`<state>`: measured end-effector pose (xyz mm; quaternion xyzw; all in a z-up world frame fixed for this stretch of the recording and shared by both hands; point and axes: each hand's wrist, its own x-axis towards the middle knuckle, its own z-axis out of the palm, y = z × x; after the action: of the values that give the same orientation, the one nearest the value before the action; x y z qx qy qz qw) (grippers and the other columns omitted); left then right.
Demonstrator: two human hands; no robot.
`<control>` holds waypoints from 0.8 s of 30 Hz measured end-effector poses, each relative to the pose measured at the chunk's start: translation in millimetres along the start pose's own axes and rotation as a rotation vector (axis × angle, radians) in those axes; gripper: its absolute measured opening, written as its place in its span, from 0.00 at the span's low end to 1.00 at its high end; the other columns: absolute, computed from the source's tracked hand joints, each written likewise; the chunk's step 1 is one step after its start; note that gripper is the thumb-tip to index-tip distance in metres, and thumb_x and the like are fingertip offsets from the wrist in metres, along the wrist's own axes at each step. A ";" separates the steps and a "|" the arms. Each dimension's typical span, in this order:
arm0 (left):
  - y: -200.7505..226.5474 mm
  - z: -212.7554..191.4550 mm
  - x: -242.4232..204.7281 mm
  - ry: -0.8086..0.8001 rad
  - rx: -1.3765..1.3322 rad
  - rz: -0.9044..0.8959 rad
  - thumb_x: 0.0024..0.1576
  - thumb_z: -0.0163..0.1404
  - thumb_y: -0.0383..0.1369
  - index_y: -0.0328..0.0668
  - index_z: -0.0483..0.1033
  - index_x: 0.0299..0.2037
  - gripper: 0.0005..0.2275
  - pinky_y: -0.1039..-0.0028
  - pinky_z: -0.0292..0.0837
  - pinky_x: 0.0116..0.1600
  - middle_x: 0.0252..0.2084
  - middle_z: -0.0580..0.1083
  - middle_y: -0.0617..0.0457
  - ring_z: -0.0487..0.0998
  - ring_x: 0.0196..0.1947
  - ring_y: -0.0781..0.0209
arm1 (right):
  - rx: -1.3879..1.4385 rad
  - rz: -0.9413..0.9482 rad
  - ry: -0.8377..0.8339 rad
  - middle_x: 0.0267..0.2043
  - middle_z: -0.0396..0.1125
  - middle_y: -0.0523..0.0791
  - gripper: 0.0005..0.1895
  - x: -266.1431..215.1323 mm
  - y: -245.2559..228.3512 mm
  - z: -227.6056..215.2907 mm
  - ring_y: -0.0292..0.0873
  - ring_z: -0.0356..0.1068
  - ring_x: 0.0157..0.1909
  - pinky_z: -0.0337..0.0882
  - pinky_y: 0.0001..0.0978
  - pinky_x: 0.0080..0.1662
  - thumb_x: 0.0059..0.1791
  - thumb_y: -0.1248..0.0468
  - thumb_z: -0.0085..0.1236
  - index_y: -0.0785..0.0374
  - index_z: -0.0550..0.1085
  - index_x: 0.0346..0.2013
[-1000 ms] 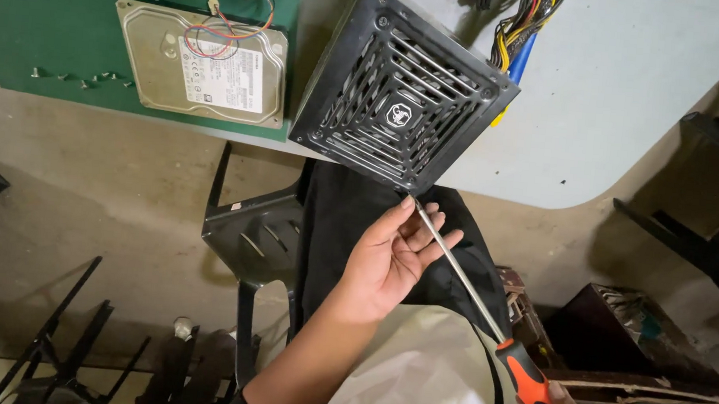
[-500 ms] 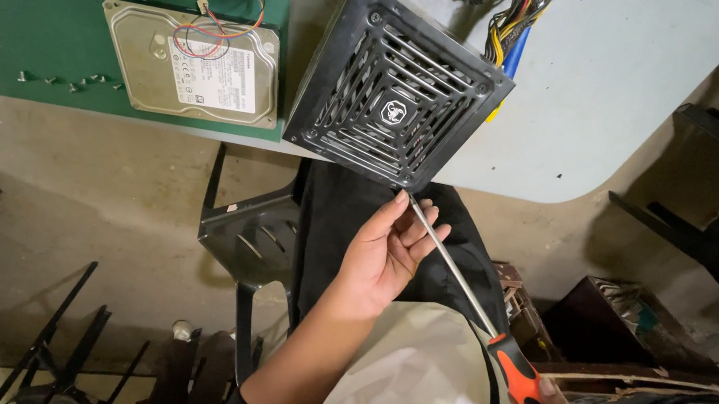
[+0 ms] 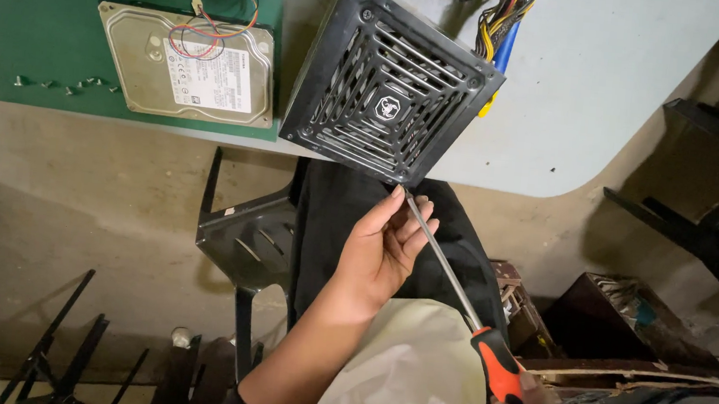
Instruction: The person uses a screwdriver to tighten screws on a computer power supply unit. They rotate the unit to access different sides and continue securing the casing with the screwdriver.
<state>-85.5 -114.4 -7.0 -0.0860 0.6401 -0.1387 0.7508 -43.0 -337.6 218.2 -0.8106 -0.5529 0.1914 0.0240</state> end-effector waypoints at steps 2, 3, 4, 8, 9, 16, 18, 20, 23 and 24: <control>-0.9 -1.4 1.4 0.001 0.002 0.001 0.64 0.59 0.36 0.41 0.79 0.46 0.08 0.66 0.85 0.60 0.47 0.83 0.47 0.86 0.52 0.60 | -0.023 -0.087 0.011 0.62 0.71 0.57 0.18 -14.1 2.4 9.7 0.45 0.68 0.34 0.73 0.38 0.34 0.54 0.64 0.60 0.58 0.75 0.60; -1.3 -1.7 2.3 0.003 0.003 0.003 0.64 0.59 0.36 0.40 0.79 0.47 0.09 0.68 0.85 0.59 0.47 0.83 0.47 0.86 0.52 0.61 | -0.046 -0.175 0.022 0.66 0.67 0.59 0.22 -20.9 3.9 14.6 0.52 0.75 0.52 0.80 0.43 0.45 0.56 0.66 0.60 0.62 0.72 0.66; -1.3 -1.9 2.2 0.001 0.004 0.002 0.64 0.59 0.36 0.40 0.79 0.47 0.09 0.68 0.85 0.59 0.47 0.83 0.47 0.86 0.52 0.61 | -0.047 -0.174 0.021 0.66 0.67 0.59 0.22 -11.9 2.2 10.1 0.52 0.75 0.52 0.80 0.43 0.45 0.56 0.66 0.60 0.62 0.72 0.66; -0.9 -1.9 2.3 0.008 0.005 0.016 0.64 0.59 0.36 0.40 0.79 0.47 0.09 0.68 0.84 0.61 0.48 0.83 0.45 0.86 0.53 0.60 | 0.012 0.172 0.095 0.38 0.68 0.47 0.17 15.9 -15.8 -0.4 0.36 0.58 0.17 0.67 0.32 0.24 0.51 0.59 0.68 0.59 0.81 0.54; -0.5 -1.6 2.7 0.005 0.000 0.020 0.64 0.59 0.35 0.39 0.79 0.47 0.09 0.69 0.85 0.60 0.48 0.83 0.45 0.86 0.52 0.60 | 0.050 0.456 0.126 0.16 0.64 0.39 0.19 20.9 -23.5 -1.0 0.35 0.57 0.14 0.64 0.33 0.23 0.49 0.54 0.73 0.61 0.85 0.49; 0.3 -2.7 2.9 -0.051 0.026 0.085 0.65 0.58 0.34 0.37 0.79 0.48 0.09 0.68 0.84 0.61 0.48 0.82 0.44 0.85 0.53 0.59 | 0.020 0.156 0.157 0.53 0.78 0.47 0.22 46.8 -14.8 -20.2 0.31 0.58 0.19 0.67 0.29 0.26 0.55 0.54 0.74 0.56 0.75 0.58; 2.2 -1.3 1.7 -0.060 0.037 0.095 0.64 0.58 0.34 0.37 0.78 0.50 0.10 0.68 0.83 0.62 0.49 0.81 0.43 0.85 0.53 0.58 | 0.001 0.271 0.126 0.51 0.79 0.47 0.20 48.1 -21.8 -20.7 0.34 0.61 0.19 0.69 0.32 0.28 0.53 0.49 0.74 0.53 0.77 0.52; 1.6 -0.3 1.4 -0.050 0.019 0.092 0.64 0.59 0.33 0.36 0.79 0.50 0.10 0.68 0.83 0.62 0.49 0.81 0.42 0.85 0.53 0.57 | -0.008 0.269 0.160 0.52 0.79 0.48 0.20 48.7 -21.0 -17.2 0.35 0.61 0.20 0.68 0.32 0.28 0.54 0.51 0.73 0.54 0.76 0.54; 2.1 -0.4 0.3 -0.046 0.009 0.091 0.65 0.58 0.33 0.36 0.79 0.50 0.09 0.68 0.83 0.62 0.48 0.82 0.41 0.85 0.52 0.57 | -0.011 0.281 0.181 0.51 0.79 0.49 0.18 54.7 -23.0 -19.1 0.36 0.63 0.21 0.68 0.33 0.27 0.54 0.53 0.72 0.55 0.76 0.52; 1.8 -0.6 0.2 -0.054 0.019 0.094 0.66 0.57 0.32 0.37 0.79 0.49 0.08 0.68 0.83 0.62 0.49 0.82 0.42 0.85 0.52 0.58 | -0.006 0.296 0.168 0.50 0.79 0.49 0.16 57.1 -24.1 -20.9 0.35 0.64 0.21 0.68 0.33 0.26 0.54 0.53 0.73 0.54 0.76 0.48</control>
<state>-85.9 -112.7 -7.9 -0.0527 0.6216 -0.1070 0.7742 -39.3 -272.9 227.4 -0.8963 -0.4242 0.1227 0.0391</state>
